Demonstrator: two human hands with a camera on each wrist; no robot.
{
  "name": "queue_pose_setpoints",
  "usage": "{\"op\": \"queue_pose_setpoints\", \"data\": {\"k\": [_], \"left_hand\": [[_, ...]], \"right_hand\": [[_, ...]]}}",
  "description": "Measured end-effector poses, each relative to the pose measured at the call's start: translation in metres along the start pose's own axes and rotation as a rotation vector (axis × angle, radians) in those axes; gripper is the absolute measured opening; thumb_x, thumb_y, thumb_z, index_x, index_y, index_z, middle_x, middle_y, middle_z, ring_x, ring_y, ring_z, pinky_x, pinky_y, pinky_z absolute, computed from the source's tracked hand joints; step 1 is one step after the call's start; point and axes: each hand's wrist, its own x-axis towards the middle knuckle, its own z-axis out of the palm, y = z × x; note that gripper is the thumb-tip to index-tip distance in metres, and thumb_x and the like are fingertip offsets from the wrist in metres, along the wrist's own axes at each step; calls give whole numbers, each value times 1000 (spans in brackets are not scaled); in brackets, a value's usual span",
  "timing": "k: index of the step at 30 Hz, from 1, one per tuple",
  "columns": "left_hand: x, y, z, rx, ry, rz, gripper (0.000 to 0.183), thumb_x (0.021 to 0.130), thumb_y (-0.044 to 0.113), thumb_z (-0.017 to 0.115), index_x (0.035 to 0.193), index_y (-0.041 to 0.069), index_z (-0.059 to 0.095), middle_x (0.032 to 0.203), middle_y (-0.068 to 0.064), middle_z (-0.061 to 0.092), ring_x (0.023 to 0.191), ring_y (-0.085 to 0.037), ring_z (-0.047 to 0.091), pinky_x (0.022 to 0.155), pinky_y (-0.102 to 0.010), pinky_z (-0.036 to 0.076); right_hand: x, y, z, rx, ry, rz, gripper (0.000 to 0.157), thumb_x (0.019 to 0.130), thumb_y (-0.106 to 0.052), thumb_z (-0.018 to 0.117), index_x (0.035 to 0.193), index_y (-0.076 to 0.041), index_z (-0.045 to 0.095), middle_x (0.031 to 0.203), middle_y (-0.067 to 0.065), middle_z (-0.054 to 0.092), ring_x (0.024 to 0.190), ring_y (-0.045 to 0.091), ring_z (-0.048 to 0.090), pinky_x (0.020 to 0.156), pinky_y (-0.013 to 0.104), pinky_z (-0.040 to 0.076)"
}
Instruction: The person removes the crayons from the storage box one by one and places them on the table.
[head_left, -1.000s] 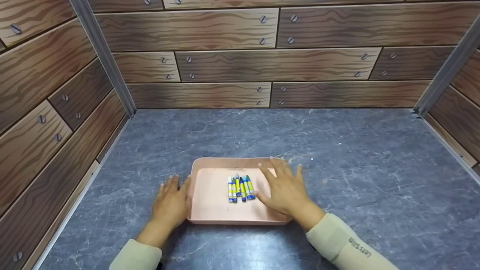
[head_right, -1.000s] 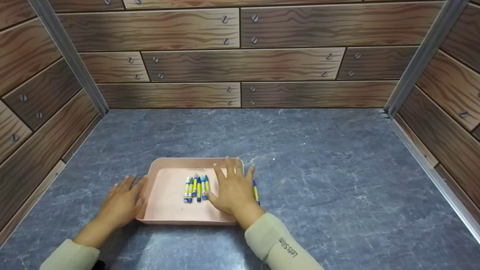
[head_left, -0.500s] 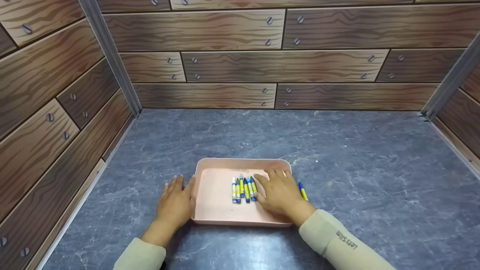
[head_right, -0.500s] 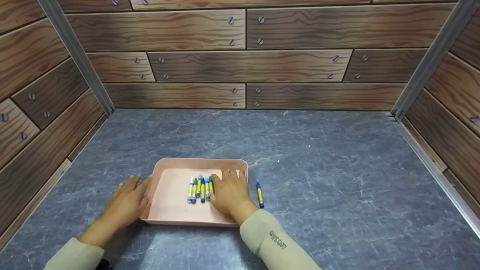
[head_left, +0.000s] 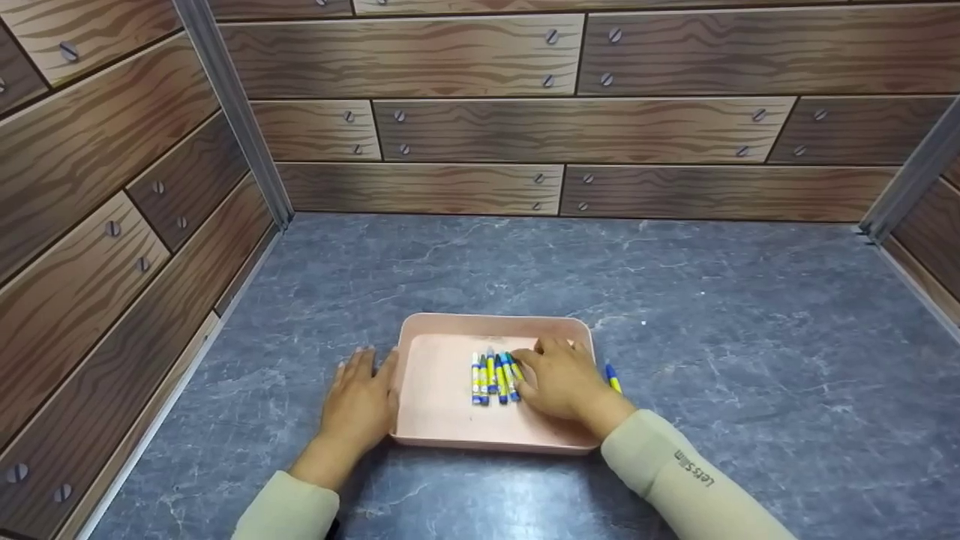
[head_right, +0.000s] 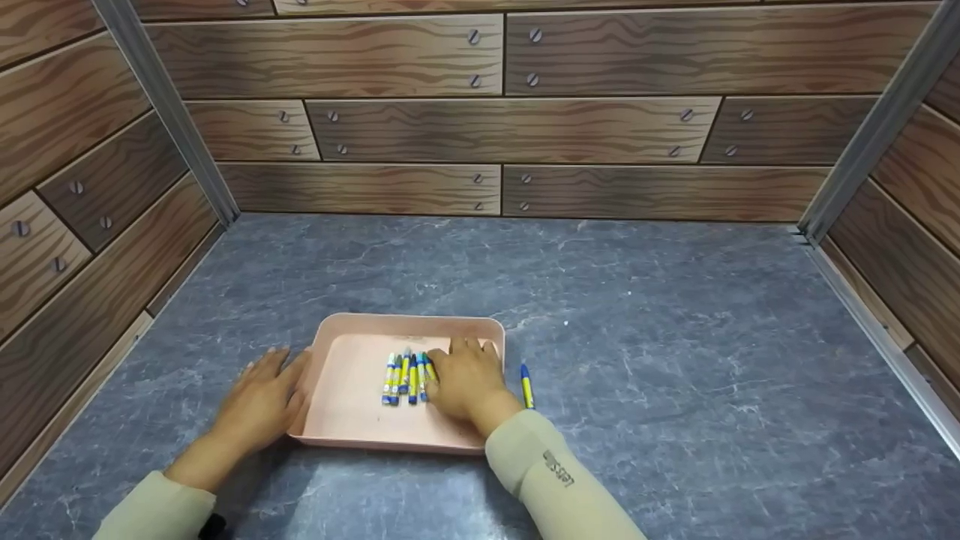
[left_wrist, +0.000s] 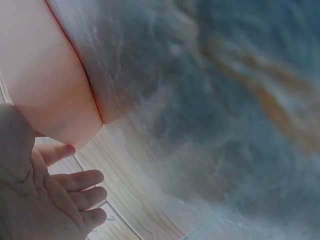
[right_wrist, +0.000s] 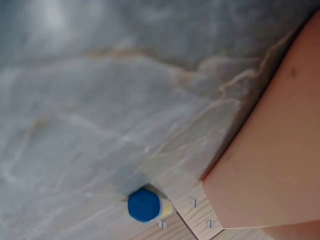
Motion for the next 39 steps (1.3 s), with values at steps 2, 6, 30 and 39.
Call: {"op": "queue_pose_setpoints", "data": {"k": [2,6,30,39], "left_hand": [[0,1,0,1,-4,0,46,89,14,58,133,3,54,132,-31,47,127,-46,39,106,-56,27],[1,1,0,2,-14,-6,46,89,15,57,134,3,53,133,-30,46,128,-46,38,107,-56,27],[3,-1,3,11,-8,-18,46,90,16,58,134,4,53,133,-29,47,129,-44,38,107,-56,26],[2,-2,4,13,-1,-17,47,89,16,57,134,4,54,133,-30,47,129,-45,38,107,-56,27]], "right_hand": [[0,1,0,14,-6,-2,45,89,-38,58,129,-18,60,103,7,53,97,26,51,86,47,38],[1,1,-1,31,-21,-9,46,87,-34,62,130,-18,60,99,9,54,92,28,56,82,46,41],[-1,5,-4,396,3,-9,38,81,-9,64,120,-9,65,70,-4,48,60,11,45,57,30,41],[-8,5,-13,546,104,-52,40,84,-7,66,124,-8,62,78,-5,52,66,10,51,61,26,47]]}}
